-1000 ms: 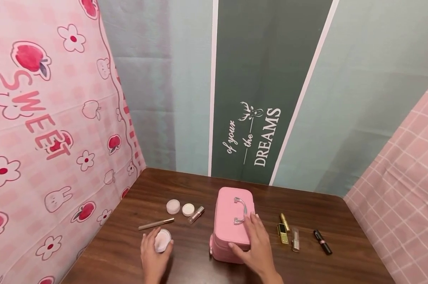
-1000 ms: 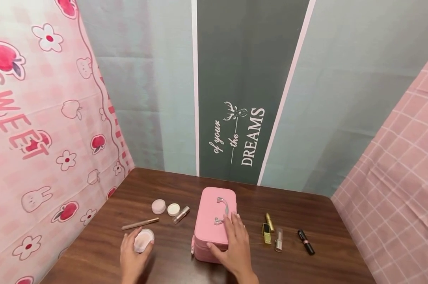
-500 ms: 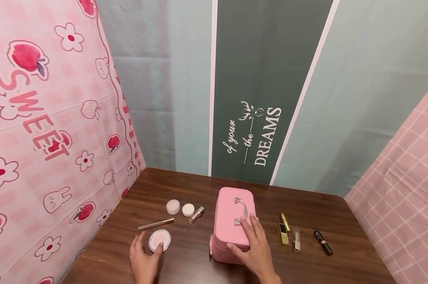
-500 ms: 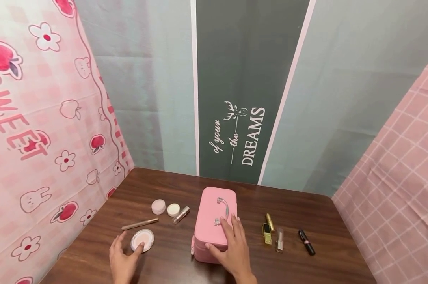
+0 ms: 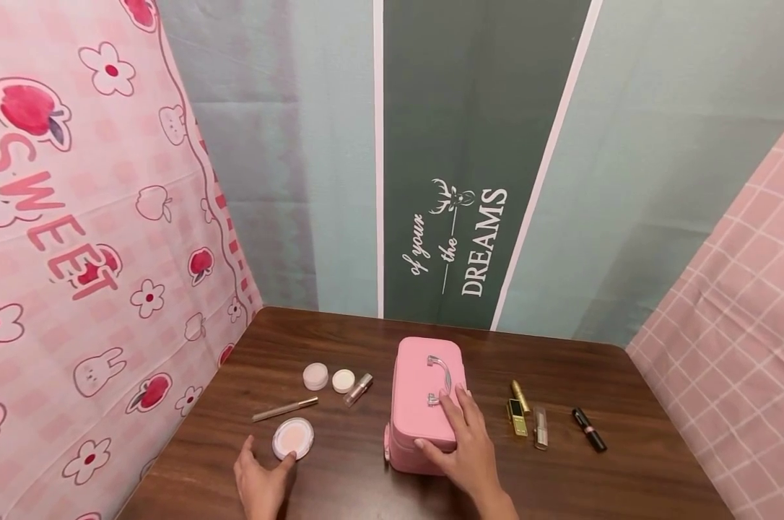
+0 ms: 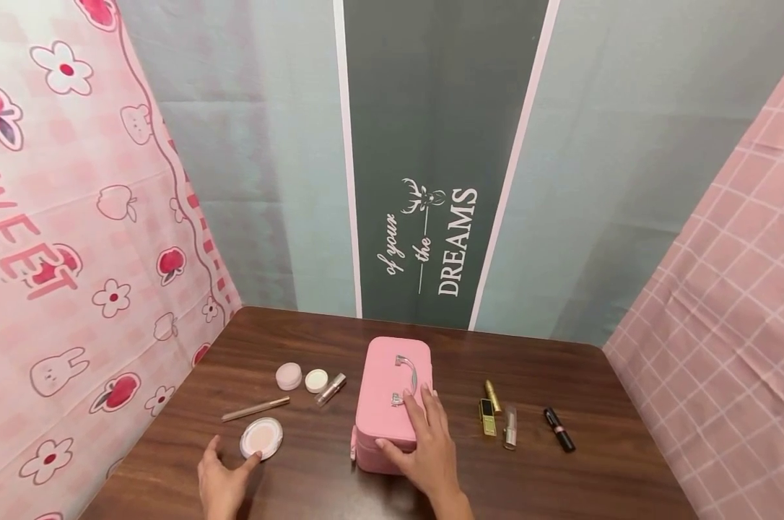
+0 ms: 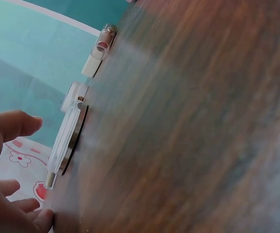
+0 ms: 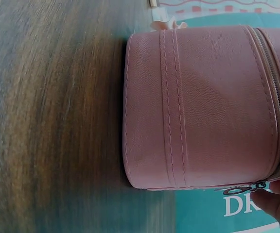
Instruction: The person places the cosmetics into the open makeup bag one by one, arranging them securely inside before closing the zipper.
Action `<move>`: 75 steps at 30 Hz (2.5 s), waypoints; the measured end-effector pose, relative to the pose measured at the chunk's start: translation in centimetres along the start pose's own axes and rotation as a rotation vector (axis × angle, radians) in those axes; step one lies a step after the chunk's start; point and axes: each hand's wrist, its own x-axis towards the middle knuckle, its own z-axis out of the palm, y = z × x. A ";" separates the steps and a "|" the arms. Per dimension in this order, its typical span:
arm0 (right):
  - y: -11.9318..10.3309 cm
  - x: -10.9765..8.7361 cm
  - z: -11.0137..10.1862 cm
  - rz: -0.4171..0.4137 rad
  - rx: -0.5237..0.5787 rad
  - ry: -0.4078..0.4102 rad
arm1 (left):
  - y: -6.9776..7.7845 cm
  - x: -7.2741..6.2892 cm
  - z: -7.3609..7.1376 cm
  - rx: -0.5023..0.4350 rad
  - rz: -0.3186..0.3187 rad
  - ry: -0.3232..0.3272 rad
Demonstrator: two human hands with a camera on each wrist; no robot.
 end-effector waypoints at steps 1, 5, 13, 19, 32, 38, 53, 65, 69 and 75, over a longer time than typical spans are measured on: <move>0.0 0.0 0.0 0.002 0.001 0.000 | -0.1 0.1 0.0 0.006 0.000 -0.009; 0.0 0.0 0.1 0.006 0.004 -0.004 | -0.3 0.3 -0.3 0.040 0.011 -0.042; 0.4 -0.1 0.4 -0.018 0.018 0.033 | -0.7 1.0 -0.7 0.086 0.049 -0.087; 0.2 -0.1 0.3 0.003 0.036 0.063 | -1.0 1.3 -0.5 0.141 0.130 -0.110; 0.2 -0.4 0.8 0.054 0.140 0.158 | -0.5 1.5 0.3 0.230 0.049 -0.202; 0.5 -0.6 0.9 0.067 0.173 0.195 | -0.3 1.5 0.6 0.239 0.027 -0.186; 1.2 -1.0 1.5 0.034 0.318 0.324 | -0.9 1.2 0.8 0.251 0.036 -0.146; 0.3 -0.4 0.7 0.007 0.526 0.427 | -0.8 1.3 0.5 0.232 -0.009 -0.180; -1.1 -0.1 -0.3 0.054 0.579 0.438 | -0.8 1.4 0.4 0.225 -0.017 -0.181; -1.9 0.0 -0.8 0.078 0.563 0.441 | -0.7 1.4 0.3 0.207 -0.011 -0.170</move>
